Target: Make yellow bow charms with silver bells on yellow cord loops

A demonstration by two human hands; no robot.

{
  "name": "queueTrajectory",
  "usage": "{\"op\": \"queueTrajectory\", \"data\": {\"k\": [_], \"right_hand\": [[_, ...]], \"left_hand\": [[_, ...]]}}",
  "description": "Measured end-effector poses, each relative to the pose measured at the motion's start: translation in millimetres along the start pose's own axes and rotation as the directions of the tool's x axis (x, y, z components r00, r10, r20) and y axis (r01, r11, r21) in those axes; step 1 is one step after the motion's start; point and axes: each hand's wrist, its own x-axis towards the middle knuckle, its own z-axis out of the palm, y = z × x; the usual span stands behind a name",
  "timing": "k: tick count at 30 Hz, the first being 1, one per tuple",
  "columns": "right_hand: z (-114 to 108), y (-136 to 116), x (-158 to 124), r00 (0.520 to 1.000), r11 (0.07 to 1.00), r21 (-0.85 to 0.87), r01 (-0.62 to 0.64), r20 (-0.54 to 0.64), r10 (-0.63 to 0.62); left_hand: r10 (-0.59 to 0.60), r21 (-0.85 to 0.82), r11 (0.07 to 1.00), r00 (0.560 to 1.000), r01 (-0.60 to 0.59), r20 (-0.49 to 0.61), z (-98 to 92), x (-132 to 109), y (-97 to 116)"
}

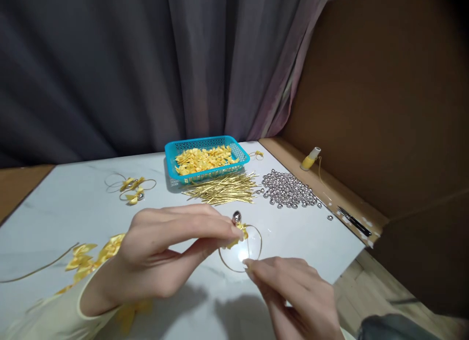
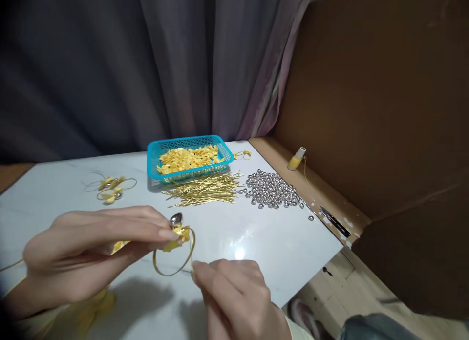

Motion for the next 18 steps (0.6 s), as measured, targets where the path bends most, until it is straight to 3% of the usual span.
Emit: {"op": "queueTrajectory", "data": {"k": [3, 7, 14, 18], "right_hand": [[-6, 3, 9, 0.996, 0.996, 0.086, 0.033, -0.083, -0.026], [-17, 5, 14, 0.998, 0.995, 0.098, 0.007, -0.063, -0.001], [-21, 3, 8, 0.990, 0.986, 0.137, 0.092, 0.093, -0.106], [-24, 5, -4, 0.954, 0.983, 0.167, 0.081, 0.273, -0.125]], "left_hand": [[-0.007, 0.011, 1.000, 1.000, 0.007, -0.020, -0.7, -1, -1], [-0.032, 0.011, 0.999, 0.999, 0.033, -0.039, -0.1, 0, -1], [-0.084, -0.006, 0.996, 0.988, 0.084, -0.129, -0.4, 1, -4], [-0.067, 0.038, 0.996, 0.985, 0.074, -0.159, -1.4, 1, -5]]}}
